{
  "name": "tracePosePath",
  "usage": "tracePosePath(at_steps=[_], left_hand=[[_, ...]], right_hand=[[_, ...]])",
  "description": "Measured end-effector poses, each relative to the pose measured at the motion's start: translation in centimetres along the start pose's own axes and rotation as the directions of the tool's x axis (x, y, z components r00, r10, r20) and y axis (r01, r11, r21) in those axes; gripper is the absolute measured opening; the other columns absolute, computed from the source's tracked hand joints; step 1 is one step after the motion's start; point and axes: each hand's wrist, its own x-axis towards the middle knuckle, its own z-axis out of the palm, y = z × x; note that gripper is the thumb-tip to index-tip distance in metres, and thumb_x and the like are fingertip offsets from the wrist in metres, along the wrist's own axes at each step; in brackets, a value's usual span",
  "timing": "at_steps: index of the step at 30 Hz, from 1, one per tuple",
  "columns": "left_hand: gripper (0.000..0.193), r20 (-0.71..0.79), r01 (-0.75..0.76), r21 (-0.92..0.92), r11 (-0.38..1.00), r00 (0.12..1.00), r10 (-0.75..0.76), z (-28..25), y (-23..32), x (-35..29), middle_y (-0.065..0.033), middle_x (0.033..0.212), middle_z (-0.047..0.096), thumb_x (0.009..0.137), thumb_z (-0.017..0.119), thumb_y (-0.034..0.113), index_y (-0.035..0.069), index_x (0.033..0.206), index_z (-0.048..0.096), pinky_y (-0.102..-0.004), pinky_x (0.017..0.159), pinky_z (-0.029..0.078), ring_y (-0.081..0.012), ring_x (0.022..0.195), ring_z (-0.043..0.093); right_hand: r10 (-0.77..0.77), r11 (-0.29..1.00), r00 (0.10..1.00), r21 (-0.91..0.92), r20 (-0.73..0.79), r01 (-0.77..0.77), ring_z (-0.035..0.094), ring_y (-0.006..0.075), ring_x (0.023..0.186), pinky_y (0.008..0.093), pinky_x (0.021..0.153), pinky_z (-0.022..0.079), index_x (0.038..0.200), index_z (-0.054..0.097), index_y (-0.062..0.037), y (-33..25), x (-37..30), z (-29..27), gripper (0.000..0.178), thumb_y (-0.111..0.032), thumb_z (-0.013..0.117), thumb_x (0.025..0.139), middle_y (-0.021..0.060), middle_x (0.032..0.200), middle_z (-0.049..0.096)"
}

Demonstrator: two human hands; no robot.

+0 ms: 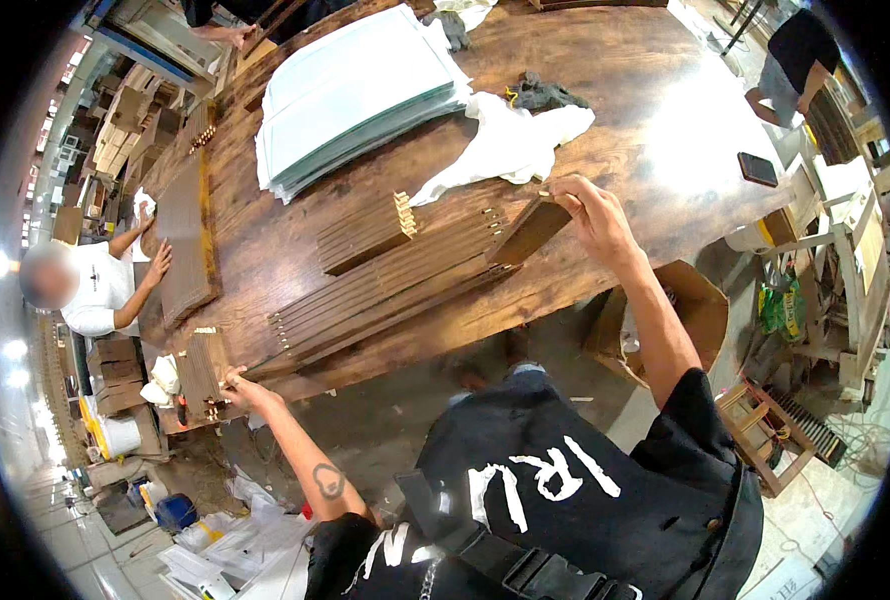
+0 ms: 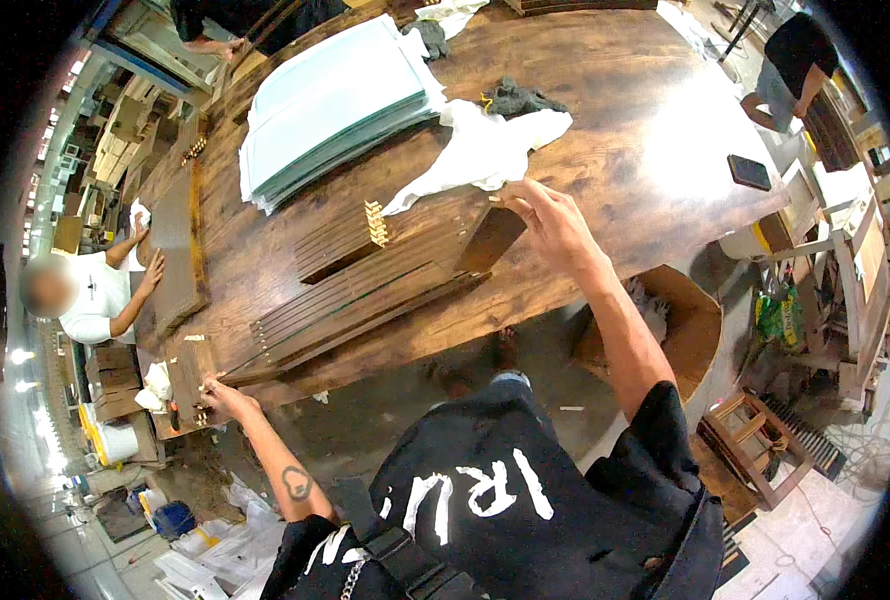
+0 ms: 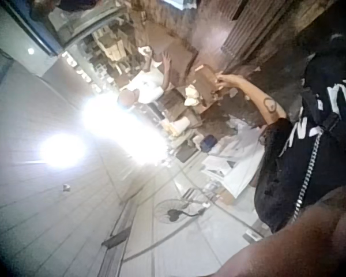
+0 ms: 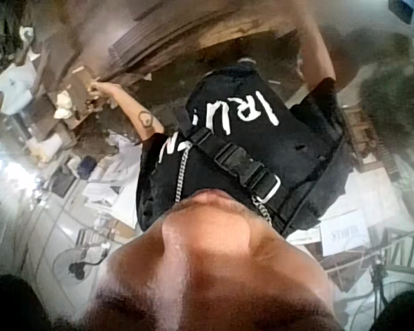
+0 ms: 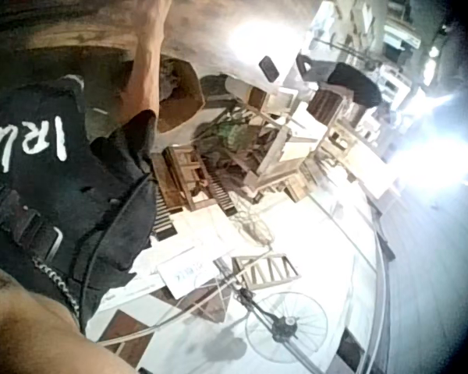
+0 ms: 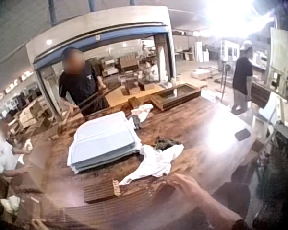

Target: The person assembles wooden frame components on a large workbench in a workshop. They pick up individual wooden slats and frame pieces, align them, and stack them into organized piles. The person also wipes the wooden surfaces with a white cloth and discards used cloths into a nearby bin.

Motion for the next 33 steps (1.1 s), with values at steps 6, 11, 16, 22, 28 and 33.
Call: tracePosePath(at_steps=[6,11,16,22,28,33], left_hand=[[0.024,0.066,-0.008,-0.056,0.998,0.998,0.011,0.4,1.9,-2.0,-0.0052,0.086,0.056,0.093,0.048,0.029,0.008,0.102,0.045,-0.0419,0.103,0.033,-0.0201,0.094,0.051],[0.024,0.030,-0.021,0.038,0.999,0.999,0.020,0.1,2.0,-1.6,-0.0035,0.086,0.057,0.089,0.049,0.029,0.009,0.102,0.046,-0.0442,0.105,0.031,-0.0200,0.100,0.050],[0.028,0.022,0.017,-0.058,0.998,1.000,-0.015,0.9,3.1,-2.9,-0.0035,0.087,0.056,0.086,0.053,0.031,0.008,0.101,0.047,-0.0437,0.104,0.033,-0.0222,0.106,0.048],[0.038,0.096,-0.010,0.062,0.998,0.995,0.004,-0.7,1.1,-0.8,-0.0145,0.137,0.044,0.093,0.051,0.041,0.008,0.112,0.048,-0.0522,0.104,0.035,-0.0320,0.127,0.042],[0.031,0.038,0.026,-0.026,0.999,0.999,-0.025,1.0,3.3,-3.3,-0.0063,0.098,0.056,0.087,0.053,0.032,0.008,0.105,0.047,-0.0423,0.106,0.030,-0.0233,0.109,0.048],[0.026,-0.002,-0.021,0.007,1.000,1.000,0.021,0.1,0.1,-0.4,-0.0046,0.092,0.056,0.086,0.052,0.029,0.008,0.100,0.046,-0.0404,0.107,0.028,-0.0216,0.106,0.048]], right_hand=[[-0.065,0.998,0.988,0.007,0.140,0.064,0.066,0.0365,0.089,0.0407,0.071,0.053,0.105,0.056,-0.0033,0.2,1.4,0.0,0.019,0.003,0.061,0.088,0.0174,0.094,0.066],[-0.062,0.998,0.981,0.008,0.184,0.062,0.066,0.0373,0.088,0.0415,0.070,0.054,0.105,0.056,-0.0034,0.2,1.6,-0.4,0.028,0.010,0.061,0.081,0.0160,0.097,0.066],[-0.129,0.989,0.971,-0.041,0.204,0.140,0.065,0.0367,0.089,0.0410,0.071,0.054,0.106,0.056,-0.0042,1.1,2.1,-0.3,0.033,0.011,0.061,0.077,0.0139,0.097,0.066],[-0.214,0.962,0.901,-0.077,0.377,0.260,0.064,0.0351,0.089,0.0402,0.073,0.054,0.105,0.056,-0.0054,-0.2,3.1,-0.9,0.035,0.011,0.060,0.075,0.0118,0.098,0.065],[-0.272,0.951,0.897,-0.044,0.348,0.305,0.065,0.0333,0.089,0.0390,0.074,0.055,0.107,0.056,-0.0052,0.1,3.2,-0.6,0.036,0.012,0.059,0.075,0.0118,0.099,0.064],[-0.156,0.983,0.926,-0.039,0.343,0.181,0.065,0.0328,0.088,0.0379,0.074,0.055,0.107,0.056,-0.0037,1.1,3.7,-0.4,0.034,0.013,0.058,0.076,0.0124,0.100,0.064]])
